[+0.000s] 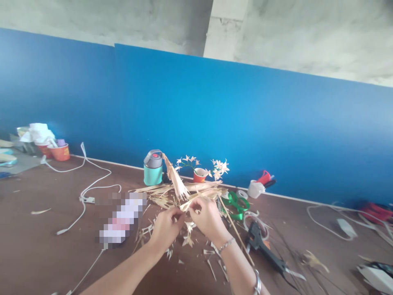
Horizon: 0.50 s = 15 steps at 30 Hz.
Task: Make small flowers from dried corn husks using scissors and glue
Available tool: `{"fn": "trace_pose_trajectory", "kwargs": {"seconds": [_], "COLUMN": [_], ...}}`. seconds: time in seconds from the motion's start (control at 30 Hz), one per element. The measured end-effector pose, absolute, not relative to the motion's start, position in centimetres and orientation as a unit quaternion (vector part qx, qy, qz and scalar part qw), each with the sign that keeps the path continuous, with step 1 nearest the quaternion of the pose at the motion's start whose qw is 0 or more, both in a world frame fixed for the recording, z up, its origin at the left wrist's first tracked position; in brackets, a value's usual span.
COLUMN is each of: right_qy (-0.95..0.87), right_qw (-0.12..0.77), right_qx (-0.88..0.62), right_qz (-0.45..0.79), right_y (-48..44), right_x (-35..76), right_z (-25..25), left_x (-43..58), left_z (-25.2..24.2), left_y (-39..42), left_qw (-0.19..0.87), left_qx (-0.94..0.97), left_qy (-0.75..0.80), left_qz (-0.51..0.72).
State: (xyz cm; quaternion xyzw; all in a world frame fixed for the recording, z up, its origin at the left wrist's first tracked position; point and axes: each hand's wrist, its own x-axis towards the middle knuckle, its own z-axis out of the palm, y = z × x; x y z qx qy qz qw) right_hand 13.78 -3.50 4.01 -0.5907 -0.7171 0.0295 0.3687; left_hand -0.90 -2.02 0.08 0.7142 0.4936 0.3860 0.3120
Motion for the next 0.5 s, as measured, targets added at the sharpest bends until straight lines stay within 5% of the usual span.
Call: {"fn": "trace_pose_trajectory", "kwargs": {"seconds": [0.5], "right_qy": [-0.697], "right_qw": [0.372], "right_qx": [-0.612], "right_qz": [0.039], "right_y": [-3.7], "right_x": [15.7], "right_z": [5.7], "left_x": [-1.0], "left_z": [0.4], "left_y": [-2.0], "left_qw": [0.347], "left_qx": [0.688], "left_qy": [0.492], "left_qz": [0.404]}}
